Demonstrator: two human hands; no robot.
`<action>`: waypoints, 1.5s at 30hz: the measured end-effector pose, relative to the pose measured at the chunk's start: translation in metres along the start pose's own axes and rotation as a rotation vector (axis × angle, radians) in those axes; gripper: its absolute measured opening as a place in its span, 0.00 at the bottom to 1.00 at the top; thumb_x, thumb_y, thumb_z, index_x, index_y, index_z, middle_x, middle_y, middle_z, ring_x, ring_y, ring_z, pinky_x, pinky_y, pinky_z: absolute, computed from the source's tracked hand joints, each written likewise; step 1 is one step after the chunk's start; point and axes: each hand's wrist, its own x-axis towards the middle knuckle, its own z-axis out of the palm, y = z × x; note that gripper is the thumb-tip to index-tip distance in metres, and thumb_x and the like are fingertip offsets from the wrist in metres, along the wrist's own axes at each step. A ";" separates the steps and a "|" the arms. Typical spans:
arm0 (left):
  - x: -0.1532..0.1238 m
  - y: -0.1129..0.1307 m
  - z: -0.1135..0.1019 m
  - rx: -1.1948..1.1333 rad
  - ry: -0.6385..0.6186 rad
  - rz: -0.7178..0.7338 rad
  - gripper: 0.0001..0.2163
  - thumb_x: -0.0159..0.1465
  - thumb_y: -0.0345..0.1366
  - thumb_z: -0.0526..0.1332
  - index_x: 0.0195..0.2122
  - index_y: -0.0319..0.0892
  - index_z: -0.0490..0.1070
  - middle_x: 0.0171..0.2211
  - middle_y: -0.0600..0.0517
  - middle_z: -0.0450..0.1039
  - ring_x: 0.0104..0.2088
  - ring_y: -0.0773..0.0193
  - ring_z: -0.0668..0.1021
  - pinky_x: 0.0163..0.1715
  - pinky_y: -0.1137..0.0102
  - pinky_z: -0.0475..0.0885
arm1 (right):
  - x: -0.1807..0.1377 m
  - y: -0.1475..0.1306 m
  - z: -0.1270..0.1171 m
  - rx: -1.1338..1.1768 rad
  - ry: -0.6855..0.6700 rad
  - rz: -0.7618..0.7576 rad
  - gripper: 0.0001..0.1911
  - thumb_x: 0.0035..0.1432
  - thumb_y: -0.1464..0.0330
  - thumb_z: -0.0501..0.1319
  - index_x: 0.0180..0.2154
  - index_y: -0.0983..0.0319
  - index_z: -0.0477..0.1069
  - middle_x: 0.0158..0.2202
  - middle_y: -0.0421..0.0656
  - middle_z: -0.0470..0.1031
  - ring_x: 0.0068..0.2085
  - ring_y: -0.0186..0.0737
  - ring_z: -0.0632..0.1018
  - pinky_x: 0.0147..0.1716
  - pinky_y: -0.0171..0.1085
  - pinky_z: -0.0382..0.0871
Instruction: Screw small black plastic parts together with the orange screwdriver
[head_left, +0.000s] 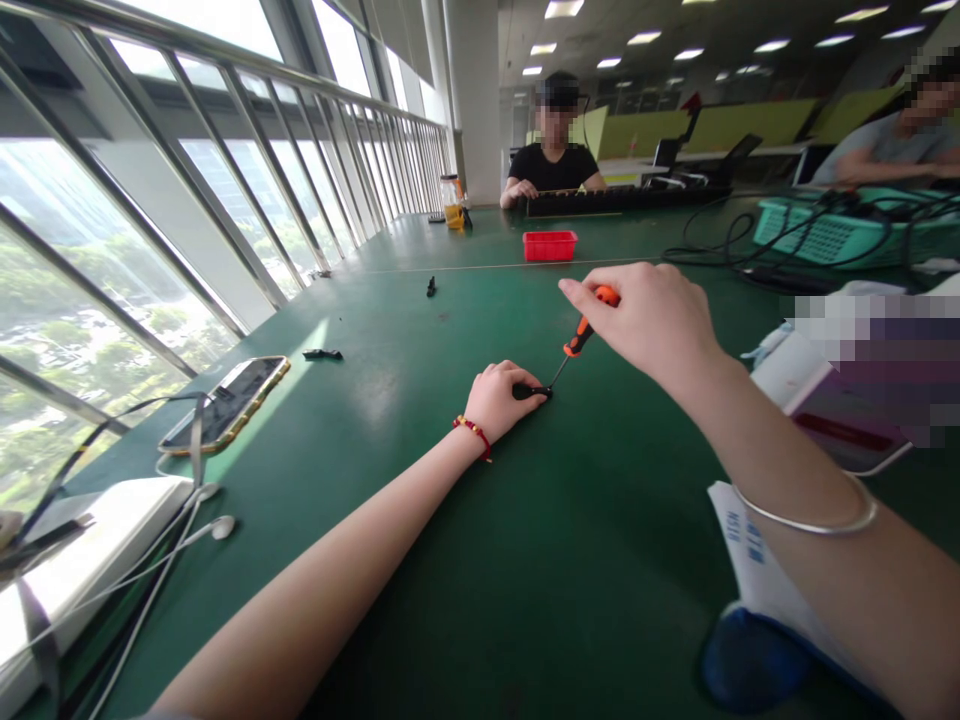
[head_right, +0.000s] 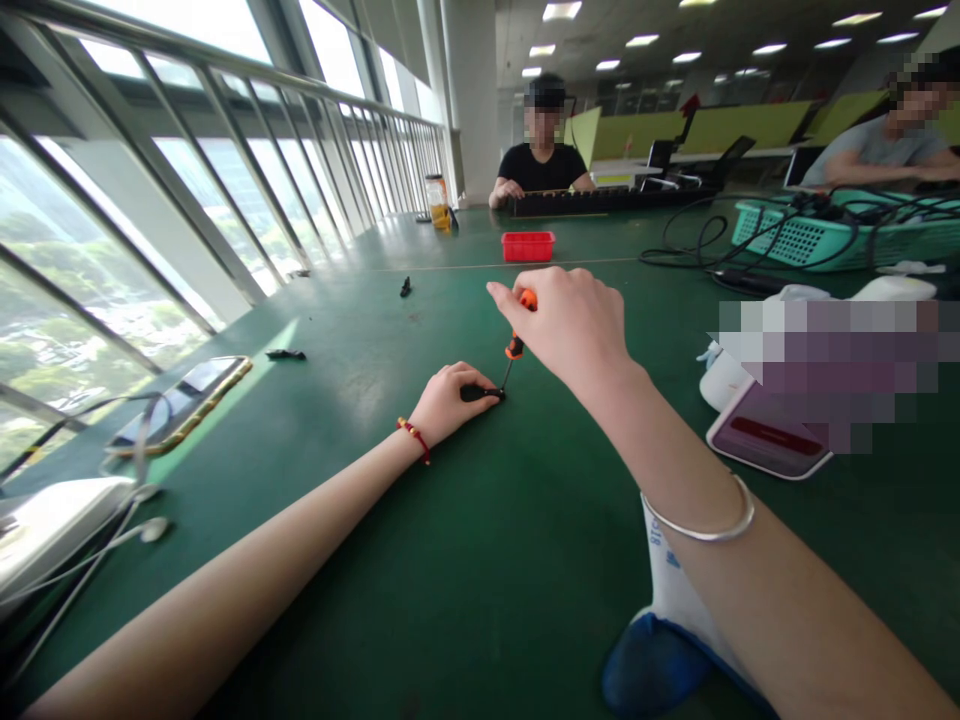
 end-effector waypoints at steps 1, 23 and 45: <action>0.000 0.000 0.000 0.001 0.000 -0.001 0.07 0.56 0.40 0.63 0.33 0.46 0.77 0.38 0.53 0.74 0.40 0.59 0.73 0.45 0.63 0.68 | 0.000 0.000 0.000 -0.002 0.001 -0.010 0.20 0.59 0.56 0.48 0.28 0.58 0.73 0.22 0.43 0.71 0.26 0.41 0.70 0.24 0.36 0.53; 0.000 0.000 0.000 0.011 -0.005 0.004 0.07 0.56 0.41 0.63 0.33 0.46 0.77 0.38 0.52 0.74 0.40 0.59 0.73 0.45 0.63 0.68 | 0.001 -0.002 0.001 0.064 -0.006 0.001 0.13 0.57 0.60 0.50 0.30 0.58 0.69 0.24 0.43 0.71 0.26 0.41 0.69 0.24 0.36 0.53; 0.000 0.001 -0.001 0.009 -0.003 0.002 0.08 0.56 0.41 0.63 0.33 0.46 0.77 0.38 0.52 0.74 0.40 0.59 0.73 0.45 0.63 0.68 | 0.001 -0.001 0.004 0.094 -0.008 -0.029 0.11 0.55 0.63 0.52 0.36 0.58 0.69 0.27 0.43 0.73 0.26 0.41 0.69 0.23 0.36 0.53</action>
